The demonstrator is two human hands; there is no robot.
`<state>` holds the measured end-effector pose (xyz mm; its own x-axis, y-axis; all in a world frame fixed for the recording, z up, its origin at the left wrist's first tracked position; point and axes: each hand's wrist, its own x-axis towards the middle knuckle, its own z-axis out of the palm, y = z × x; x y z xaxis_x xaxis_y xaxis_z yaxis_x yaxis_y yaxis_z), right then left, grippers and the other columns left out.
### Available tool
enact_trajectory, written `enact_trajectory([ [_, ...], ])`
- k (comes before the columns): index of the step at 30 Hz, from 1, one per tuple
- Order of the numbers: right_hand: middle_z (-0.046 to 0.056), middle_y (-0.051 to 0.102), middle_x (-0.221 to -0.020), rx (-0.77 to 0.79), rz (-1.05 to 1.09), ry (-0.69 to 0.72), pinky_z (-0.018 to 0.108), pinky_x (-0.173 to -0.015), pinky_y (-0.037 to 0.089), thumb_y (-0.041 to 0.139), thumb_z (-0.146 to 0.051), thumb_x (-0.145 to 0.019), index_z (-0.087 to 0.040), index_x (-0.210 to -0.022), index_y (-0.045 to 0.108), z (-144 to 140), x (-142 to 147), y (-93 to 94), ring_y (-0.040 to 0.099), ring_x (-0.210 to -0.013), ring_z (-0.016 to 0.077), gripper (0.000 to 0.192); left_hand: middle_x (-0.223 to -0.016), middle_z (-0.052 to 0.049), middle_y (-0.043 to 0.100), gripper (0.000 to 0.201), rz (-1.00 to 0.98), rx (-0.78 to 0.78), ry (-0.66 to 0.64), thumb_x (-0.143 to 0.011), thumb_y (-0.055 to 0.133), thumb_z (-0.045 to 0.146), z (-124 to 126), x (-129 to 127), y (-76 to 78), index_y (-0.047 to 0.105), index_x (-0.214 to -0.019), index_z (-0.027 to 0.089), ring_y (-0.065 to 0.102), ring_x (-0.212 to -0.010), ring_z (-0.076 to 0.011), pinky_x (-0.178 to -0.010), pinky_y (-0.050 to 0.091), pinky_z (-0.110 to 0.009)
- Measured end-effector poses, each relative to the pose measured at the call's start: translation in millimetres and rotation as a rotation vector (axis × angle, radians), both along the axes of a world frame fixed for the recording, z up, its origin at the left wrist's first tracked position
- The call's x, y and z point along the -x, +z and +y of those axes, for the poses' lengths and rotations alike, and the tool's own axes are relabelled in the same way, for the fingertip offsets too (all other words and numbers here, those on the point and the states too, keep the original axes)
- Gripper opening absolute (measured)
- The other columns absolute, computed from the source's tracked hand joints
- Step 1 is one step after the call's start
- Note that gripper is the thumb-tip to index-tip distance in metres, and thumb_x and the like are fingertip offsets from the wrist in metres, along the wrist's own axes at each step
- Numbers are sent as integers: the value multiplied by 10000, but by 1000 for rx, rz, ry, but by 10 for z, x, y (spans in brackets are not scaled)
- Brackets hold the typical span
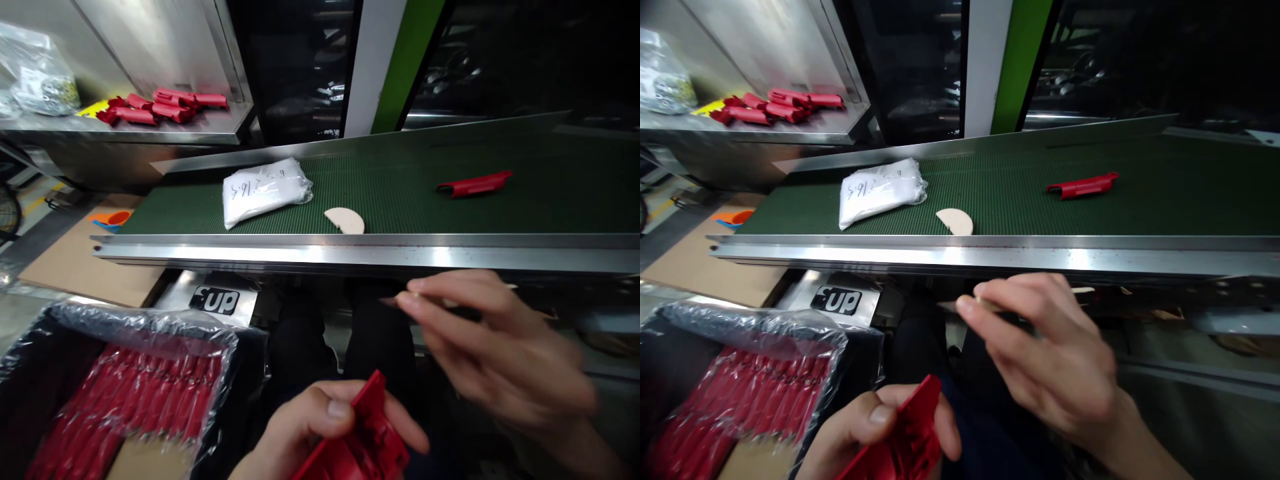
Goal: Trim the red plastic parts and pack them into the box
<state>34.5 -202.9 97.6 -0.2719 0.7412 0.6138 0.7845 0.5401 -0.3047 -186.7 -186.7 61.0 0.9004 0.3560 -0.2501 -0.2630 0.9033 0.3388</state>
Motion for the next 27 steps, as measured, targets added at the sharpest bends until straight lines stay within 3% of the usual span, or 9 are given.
enact_trajectory([
  [3,81,597,-1130,2,33,-63,327,-781,507,578,-8,-856,-188,-1182,640,-13,-4,62,612,-988,182,378,-576,-62,554,455,-119,30,33,-866,459,414,-31,-45,-20,667,-1020,40,401,-395,-99,-389,288,-183],
  [7,82,605,-1128,59,54,-11,321,-806,512,554,17,-853,-179,-1195,632,-80,36,48,605,-1022,185,402,-561,-59,560,524,-244,61,134,-950,239,385,-58,-77,-22,623,-1096,60,373,-340,-110,-344,268,-185],
  [14,77,600,-1193,110,166,-61,303,-820,527,579,18,-838,-216,-1256,611,-190,86,-85,607,-1037,182,480,-575,-77,584,515,-192,109,121,-945,254,371,30,-101,61,644,-1091,66,494,-449,-150,-394,376,-195],
  [17,59,589,-1146,249,313,-54,230,-721,541,619,-101,-871,-229,-1271,584,-157,148,-37,614,-907,130,421,-580,-106,618,460,-155,44,122,-929,311,384,26,-155,-8,645,-994,74,544,-460,-151,-430,416,-190],
  [20,23,604,-999,429,425,45,181,-654,520,607,-172,-899,-222,-1100,640,-66,219,24,600,-793,91,211,-607,-135,650,421,-111,-32,63,-911,371,425,-4,-215,-96,621,-939,87,517,-392,-136,-382,397,-180],
  [23,-6,604,-842,545,502,83,179,-630,490,549,-116,-901,-188,-859,610,25,250,32,591,-721,78,103,-674,-132,676,401,9,-97,67,-938,370,408,-37,-267,-128,596,-1050,95,509,-358,-124,-338,380,-169],
  [27,-28,562,-699,571,576,-118,175,-533,443,508,-221,-946,-185,-792,561,59,188,-15,531,-593,74,167,-716,-113,683,376,104,-183,151,-937,414,372,-39,-311,-107,537,-1185,118,538,-363,-131,-336,401,-174],
])
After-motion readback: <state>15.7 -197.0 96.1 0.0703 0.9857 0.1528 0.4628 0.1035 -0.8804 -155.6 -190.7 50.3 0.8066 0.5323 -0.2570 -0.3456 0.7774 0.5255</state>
